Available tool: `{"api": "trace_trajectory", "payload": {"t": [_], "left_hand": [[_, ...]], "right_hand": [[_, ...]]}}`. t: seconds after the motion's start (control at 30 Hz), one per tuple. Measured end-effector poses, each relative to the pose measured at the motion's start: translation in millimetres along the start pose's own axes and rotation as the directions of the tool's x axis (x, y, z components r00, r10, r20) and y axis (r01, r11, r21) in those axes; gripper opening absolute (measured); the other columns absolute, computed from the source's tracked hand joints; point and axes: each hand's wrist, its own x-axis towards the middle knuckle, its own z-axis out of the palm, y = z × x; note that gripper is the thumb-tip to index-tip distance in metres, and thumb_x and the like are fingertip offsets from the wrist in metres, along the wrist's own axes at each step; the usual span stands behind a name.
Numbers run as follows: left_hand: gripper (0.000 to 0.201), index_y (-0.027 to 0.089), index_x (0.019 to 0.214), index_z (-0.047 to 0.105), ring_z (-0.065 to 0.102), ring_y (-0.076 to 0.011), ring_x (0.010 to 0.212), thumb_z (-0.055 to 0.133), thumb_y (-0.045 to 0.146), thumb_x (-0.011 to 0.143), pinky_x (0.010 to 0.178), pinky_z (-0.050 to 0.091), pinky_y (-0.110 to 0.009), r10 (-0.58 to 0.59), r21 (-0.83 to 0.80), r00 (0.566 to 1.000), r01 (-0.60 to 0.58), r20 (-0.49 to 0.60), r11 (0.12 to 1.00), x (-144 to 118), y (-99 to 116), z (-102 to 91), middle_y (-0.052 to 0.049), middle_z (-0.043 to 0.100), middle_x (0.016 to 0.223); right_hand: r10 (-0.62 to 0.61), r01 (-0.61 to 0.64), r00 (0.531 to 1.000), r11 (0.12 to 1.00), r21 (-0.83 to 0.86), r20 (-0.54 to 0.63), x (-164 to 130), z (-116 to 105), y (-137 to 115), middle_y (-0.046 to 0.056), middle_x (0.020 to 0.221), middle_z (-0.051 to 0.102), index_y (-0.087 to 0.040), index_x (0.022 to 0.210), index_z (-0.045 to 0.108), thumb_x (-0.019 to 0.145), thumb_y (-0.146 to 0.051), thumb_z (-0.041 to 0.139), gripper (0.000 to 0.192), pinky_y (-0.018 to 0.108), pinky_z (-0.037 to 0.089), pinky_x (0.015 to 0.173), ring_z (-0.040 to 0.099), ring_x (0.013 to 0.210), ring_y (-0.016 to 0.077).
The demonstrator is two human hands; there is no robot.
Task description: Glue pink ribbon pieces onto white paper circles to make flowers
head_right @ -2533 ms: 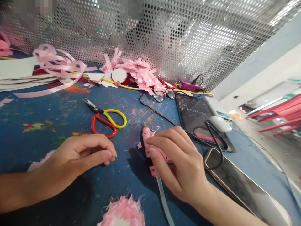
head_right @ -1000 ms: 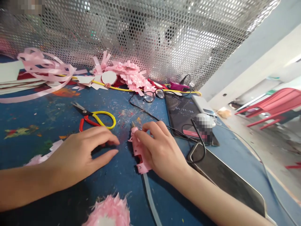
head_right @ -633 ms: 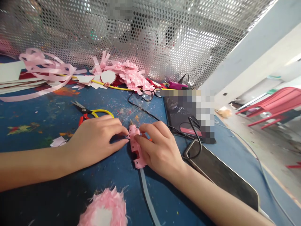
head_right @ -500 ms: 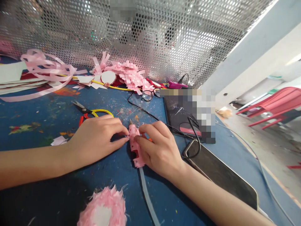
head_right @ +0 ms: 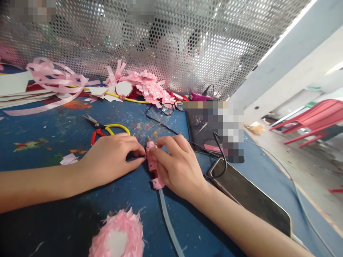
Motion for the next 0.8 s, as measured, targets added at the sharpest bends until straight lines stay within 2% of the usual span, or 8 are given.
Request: {"api": "trace_trajectory", "payload": {"t": [0.23,0.43,0.6,0.8], "left_hand": [[0.017,0.024,0.082,0.071,0.061,-0.0228,0.085,0.054,0.025,0.082,0.066,0.04,-0.033,-0.026,-0.024,0.999,0.027,0.046,0.999,2.9,2.4,-0.7,0.001,0.07,0.082],[0.017,0.024,0.081,0.071,0.06,-0.0216,0.083,0.054,0.025,0.081,0.066,0.039,-0.032,-0.03,-0.05,0.998,0.033,0.049,0.998,2.4,1.5,0.6,0.001,0.069,0.081],[0.018,0.024,0.08,0.071,0.061,-0.0214,0.081,0.053,0.025,0.08,0.065,0.038,-0.032,-0.041,-0.045,0.999,0.042,0.036,0.998,4.2,1.3,2.5,0.001,0.069,0.079],[0.018,0.025,0.076,0.071,0.061,-0.0195,0.079,0.053,0.025,0.078,0.064,0.036,-0.03,-0.059,-0.028,0.998,0.06,0.036,0.998,5.7,0.8,3.0,0.003,0.069,0.077]], "right_hand": [[-0.062,0.067,0.993,0.997,0.047,-0.104,-2.5,-3.6,1.3,0.008,0.086,0.063,-0.018,0.079,0.067,0.085,-0.004,0.049,0.023,0.032,0.044,0.065,0.046,0.075,0.0167],[-0.046,0.054,0.993,0.996,0.076,-0.106,-3.2,-4.0,1.7,0.008,0.084,0.062,-0.017,0.075,0.066,0.08,0.001,0.049,0.025,0.032,0.044,0.064,0.045,0.074,0.0162],[0.004,-0.002,0.996,1.0,0.028,-0.09,-3.6,-0.7,1.5,0.009,0.088,0.062,-0.016,0.087,0.068,0.082,-0.003,0.05,0.023,0.033,0.045,0.065,0.047,0.076,0.0172],[-0.033,0.04,0.992,0.998,0.054,-0.125,-3.6,-1.4,1.2,0.007,0.083,0.062,-0.017,0.075,0.066,0.08,0.002,0.049,0.025,0.032,0.044,0.064,0.045,0.073,0.0159]]}}
